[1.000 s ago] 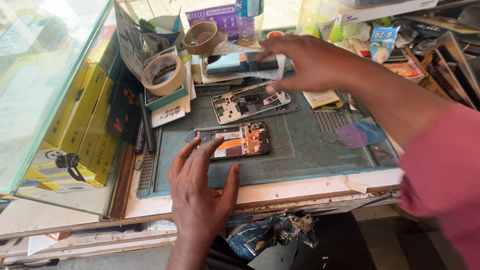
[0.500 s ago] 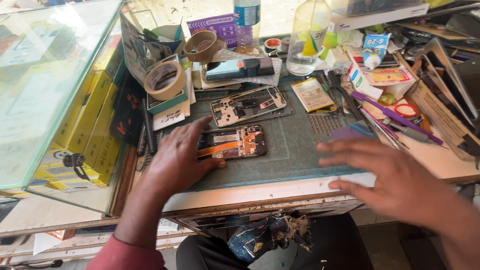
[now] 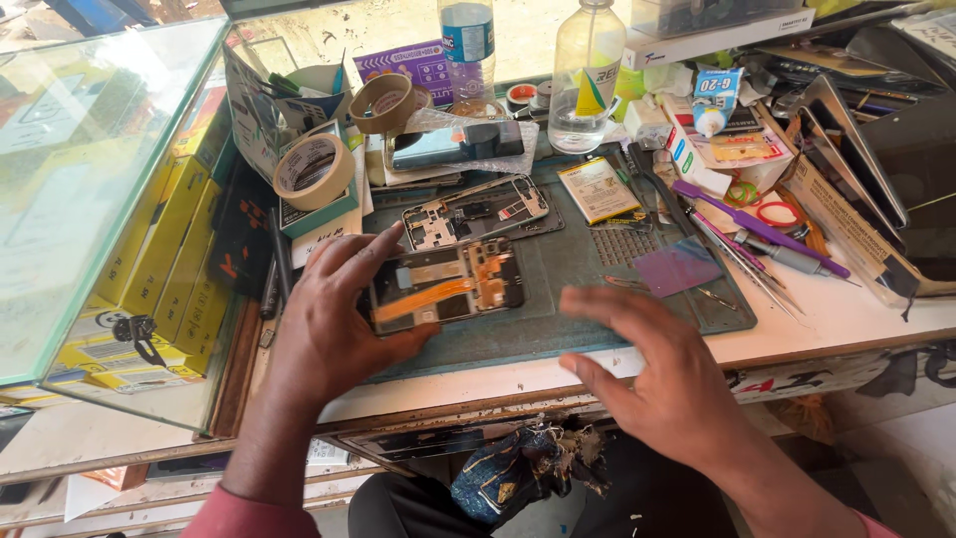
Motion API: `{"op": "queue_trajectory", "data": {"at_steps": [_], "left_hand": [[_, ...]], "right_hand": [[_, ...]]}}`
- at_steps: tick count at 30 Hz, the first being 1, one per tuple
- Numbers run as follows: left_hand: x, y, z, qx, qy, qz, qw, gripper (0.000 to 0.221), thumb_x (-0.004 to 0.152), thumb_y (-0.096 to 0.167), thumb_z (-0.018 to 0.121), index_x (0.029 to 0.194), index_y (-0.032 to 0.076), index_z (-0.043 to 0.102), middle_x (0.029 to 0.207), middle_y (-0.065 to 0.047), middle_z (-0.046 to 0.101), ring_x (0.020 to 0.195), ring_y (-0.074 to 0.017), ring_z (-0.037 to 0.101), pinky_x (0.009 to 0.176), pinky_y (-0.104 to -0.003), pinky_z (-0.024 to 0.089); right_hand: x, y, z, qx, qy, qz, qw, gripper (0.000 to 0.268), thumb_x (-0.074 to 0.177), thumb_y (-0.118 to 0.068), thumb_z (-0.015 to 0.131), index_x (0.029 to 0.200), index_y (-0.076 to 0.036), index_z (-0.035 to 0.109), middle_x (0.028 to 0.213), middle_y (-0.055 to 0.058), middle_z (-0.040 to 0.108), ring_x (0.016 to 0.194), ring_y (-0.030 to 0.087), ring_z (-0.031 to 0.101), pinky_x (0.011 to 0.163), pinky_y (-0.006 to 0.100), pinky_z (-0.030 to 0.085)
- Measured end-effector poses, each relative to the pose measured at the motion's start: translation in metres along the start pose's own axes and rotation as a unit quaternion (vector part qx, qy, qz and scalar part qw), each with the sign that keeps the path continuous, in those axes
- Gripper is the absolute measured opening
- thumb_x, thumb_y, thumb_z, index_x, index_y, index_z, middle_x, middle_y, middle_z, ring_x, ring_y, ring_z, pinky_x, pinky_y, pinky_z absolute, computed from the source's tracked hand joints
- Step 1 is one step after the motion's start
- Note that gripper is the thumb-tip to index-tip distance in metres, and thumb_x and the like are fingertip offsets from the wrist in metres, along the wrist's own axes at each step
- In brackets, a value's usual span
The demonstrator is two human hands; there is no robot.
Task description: The person repairs a disassembled smartphone by applying adhesive tape to a flexible ribbon cable and securing it to the device's internal frame. They then place the phone on a workbench, remove a protective film from the back panel, and apply a small amount of adhesive from a tube to the device's edge.
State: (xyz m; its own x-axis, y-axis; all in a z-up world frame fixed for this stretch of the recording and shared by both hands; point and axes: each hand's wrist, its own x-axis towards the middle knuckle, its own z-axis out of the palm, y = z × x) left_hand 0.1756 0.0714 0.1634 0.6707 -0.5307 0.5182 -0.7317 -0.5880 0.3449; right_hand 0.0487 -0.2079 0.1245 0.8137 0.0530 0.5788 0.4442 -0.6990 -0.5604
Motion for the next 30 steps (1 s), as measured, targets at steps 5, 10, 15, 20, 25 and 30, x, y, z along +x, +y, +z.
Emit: {"op": "queue_trajectory", "data": {"at_steps": [5,10,15,20,25,30], "left_hand": [[-0.007,0.026,0.009,-0.039,0.043,0.045,0.997,0.094,0.060,0.029,0.093,0.143,0.003,0.057,0.116,-0.014,0.069,0.113,-0.0324,0.064,0.099,-0.044,0.051],[-0.008,0.051,0.014,-0.072,0.028,0.022,0.997,0.086,0.062,0.031,0.093,0.138,0.005,0.062,0.119,-0.015,0.066,0.111,-0.0325,0.064,0.094,-0.043,0.054],[-0.006,0.066,0.013,-0.105,-0.050,-0.028,0.993,0.080,0.069,0.037,0.089,0.140,0.012,0.061,0.130,-0.015,0.061,0.114,-0.0326,0.066,0.090,-0.042,0.056],[-0.002,0.079,0.010,-0.061,-0.069,0.088,0.992,0.088,0.076,0.039,0.084,0.152,0.013,0.047,0.143,-0.017,0.056,0.121,-0.0393,0.062,0.100,-0.048,0.049],[0.002,0.095,0.007,-0.052,-0.130,0.079,0.987,0.078,0.085,0.037,0.077,0.154,0.020,0.044,0.147,-0.021,0.050,0.117,-0.0432,0.060,0.096,-0.050,0.049],[-0.007,0.100,0.008,-0.190,-0.148,-0.003,0.971,0.073,0.090,0.037,0.071,0.158,0.024,0.047,0.148,-0.017,0.054,0.120,-0.0365,0.065,0.095,-0.045,0.053]], "right_hand": [[0.015,0.004,0.003,0.059,-0.024,0.151,0.986,0.062,0.083,-0.025,0.081,0.139,-0.009,0.061,0.109,0.011,0.079,0.096,0.019,0.074,0.086,0.034,0.057],[0.015,0.017,0.003,0.259,-0.031,0.301,0.917,0.062,0.086,-0.014,0.075,0.146,-0.008,0.060,0.099,0.012,0.079,0.085,0.016,0.071,0.077,0.032,0.060],[0.013,0.024,-0.013,0.427,-0.006,0.328,0.843,0.062,0.088,-0.006,0.070,0.147,0.002,0.054,0.097,0.014,0.075,0.082,0.020,0.074,0.078,0.033,0.063],[0.015,0.021,-0.020,0.437,0.018,0.310,0.844,0.057,0.088,-0.004,0.070,0.143,0.001,0.057,0.093,0.012,0.073,0.078,0.021,0.075,0.073,0.034,0.064],[0.014,0.018,-0.027,0.457,0.026,0.279,0.844,0.052,0.092,-0.006,0.070,0.142,0.002,0.058,0.091,0.010,0.070,0.076,0.022,0.075,0.069,0.034,0.064],[0.005,0.009,-0.029,0.532,0.043,0.228,0.815,0.049,0.097,-0.019,0.065,0.140,0.001,0.058,0.098,0.012,0.073,0.078,0.023,0.076,0.068,0.036,0.065]]}}
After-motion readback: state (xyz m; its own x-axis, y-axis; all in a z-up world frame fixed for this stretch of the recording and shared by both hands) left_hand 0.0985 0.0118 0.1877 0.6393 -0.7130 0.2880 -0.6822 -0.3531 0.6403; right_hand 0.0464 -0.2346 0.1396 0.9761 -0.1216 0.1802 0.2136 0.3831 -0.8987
